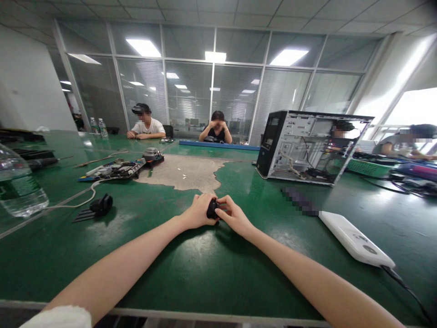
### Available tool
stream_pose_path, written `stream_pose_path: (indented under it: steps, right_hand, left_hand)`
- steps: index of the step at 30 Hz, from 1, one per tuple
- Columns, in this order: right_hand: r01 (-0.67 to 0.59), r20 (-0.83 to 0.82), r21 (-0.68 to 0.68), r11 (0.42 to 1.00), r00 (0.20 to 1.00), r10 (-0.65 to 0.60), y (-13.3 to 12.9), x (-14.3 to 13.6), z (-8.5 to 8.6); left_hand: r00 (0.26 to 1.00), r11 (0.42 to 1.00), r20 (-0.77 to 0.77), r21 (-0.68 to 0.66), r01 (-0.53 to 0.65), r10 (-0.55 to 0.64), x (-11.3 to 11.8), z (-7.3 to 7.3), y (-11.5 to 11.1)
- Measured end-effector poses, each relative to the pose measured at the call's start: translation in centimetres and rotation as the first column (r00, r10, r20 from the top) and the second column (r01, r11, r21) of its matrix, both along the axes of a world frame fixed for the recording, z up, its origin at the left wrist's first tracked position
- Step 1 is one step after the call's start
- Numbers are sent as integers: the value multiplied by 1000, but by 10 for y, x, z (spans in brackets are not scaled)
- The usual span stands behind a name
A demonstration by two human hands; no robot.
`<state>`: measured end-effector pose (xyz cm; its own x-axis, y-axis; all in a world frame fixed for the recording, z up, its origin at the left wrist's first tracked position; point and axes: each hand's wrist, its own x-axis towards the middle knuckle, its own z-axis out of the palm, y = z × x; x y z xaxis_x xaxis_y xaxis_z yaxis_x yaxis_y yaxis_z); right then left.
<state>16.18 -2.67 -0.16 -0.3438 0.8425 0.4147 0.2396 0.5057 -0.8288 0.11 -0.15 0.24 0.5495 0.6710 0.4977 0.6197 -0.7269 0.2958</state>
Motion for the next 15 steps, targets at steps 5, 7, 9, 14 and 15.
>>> stream_pose_path:
  steps: [5, 7, 9, 14, 15]
  right_hand:
    - [54, 4, 60, 997, 999, -54, 0, 0, 1]
    - [47, -3, 44, 998, 999, -47, 1, -1, 0]
    - [34, -17, 11, 999, 999, -33, 2, -1, -1]
    - [19, -12, -46, 999, 1000, -20, 3, 0, -3]
    - [13, -6, -56, 998, 1000, -14, 3, 0, -3]
  left_hand:
    - [1000, 1000, -4, -18, -13, 13, 1, 0, 0]
    - [1000, 1000, -3, -15, -11, 11, 1, 1, 0]
    - [1000, 1000, -4, -9, -6, 6, 1, 1, -1]
    - [1000, 1000, -3, 0, 7, -7, 0, 1, 0]
    - [1000, 1000, 0, 5, 11, -11, 0, 1, 0]
